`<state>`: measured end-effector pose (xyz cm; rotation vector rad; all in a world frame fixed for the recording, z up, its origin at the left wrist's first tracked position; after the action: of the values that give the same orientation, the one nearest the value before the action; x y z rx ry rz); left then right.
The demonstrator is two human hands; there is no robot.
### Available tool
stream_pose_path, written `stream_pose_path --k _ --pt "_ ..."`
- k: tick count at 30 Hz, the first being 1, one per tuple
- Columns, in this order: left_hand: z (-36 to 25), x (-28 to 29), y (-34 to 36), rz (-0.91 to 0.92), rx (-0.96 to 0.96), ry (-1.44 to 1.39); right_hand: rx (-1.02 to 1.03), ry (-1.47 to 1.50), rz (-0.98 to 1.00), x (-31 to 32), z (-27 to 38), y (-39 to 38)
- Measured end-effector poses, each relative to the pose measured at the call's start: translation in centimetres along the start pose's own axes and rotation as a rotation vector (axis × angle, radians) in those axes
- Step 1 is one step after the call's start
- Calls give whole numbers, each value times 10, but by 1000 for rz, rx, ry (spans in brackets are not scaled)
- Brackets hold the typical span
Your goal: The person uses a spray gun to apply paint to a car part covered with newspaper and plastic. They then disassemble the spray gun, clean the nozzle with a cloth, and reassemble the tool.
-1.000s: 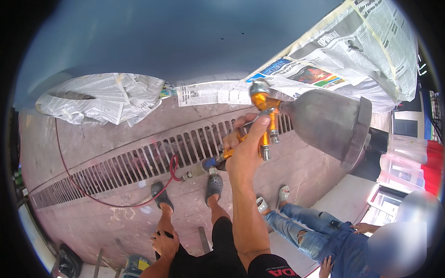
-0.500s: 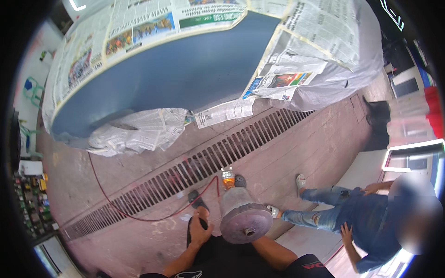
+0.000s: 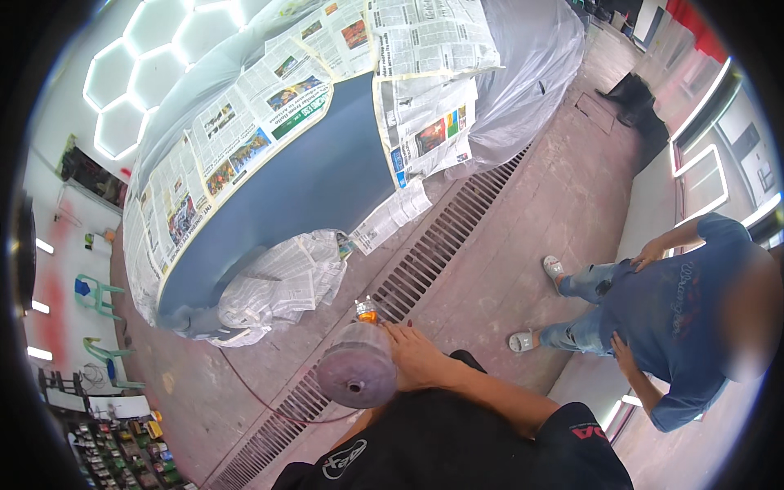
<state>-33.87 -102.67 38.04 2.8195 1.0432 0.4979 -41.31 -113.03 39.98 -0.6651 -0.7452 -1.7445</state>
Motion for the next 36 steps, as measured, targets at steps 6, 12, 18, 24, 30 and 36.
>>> stream_pose_path --k 6,12,18,24,30,36 --pt "-2 25 -44 -7 192 -247 -249 353 290 33 -24 -54" --pt "-27 35 -118 -42 274 -302 -500 800 37 45 -9 -74" --pt "-47 26 -162 -71 321 -296 -365 1163 63 28 43 -88" --pt "-45 42 -199 -75 317 -302 -201 1075 -38 31 90 -112" --pt "-35 110 -241 73 205 -419 -233 1288 194 0 148 -113" --pt "-60 180 -277 137 125 -514 -241 1513 325 -37 231 -111"
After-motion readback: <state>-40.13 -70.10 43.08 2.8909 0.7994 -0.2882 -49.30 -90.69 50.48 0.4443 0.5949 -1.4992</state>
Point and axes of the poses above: each hand's wrist, its own y-axis towards the middle knuckle, its own x-axis out of the back of the hand, z = x × y, the point moved 7 cm from there along y, towards the middle knuckle, and after that the axes turned 1 degree about y, right-handed, at the moved point
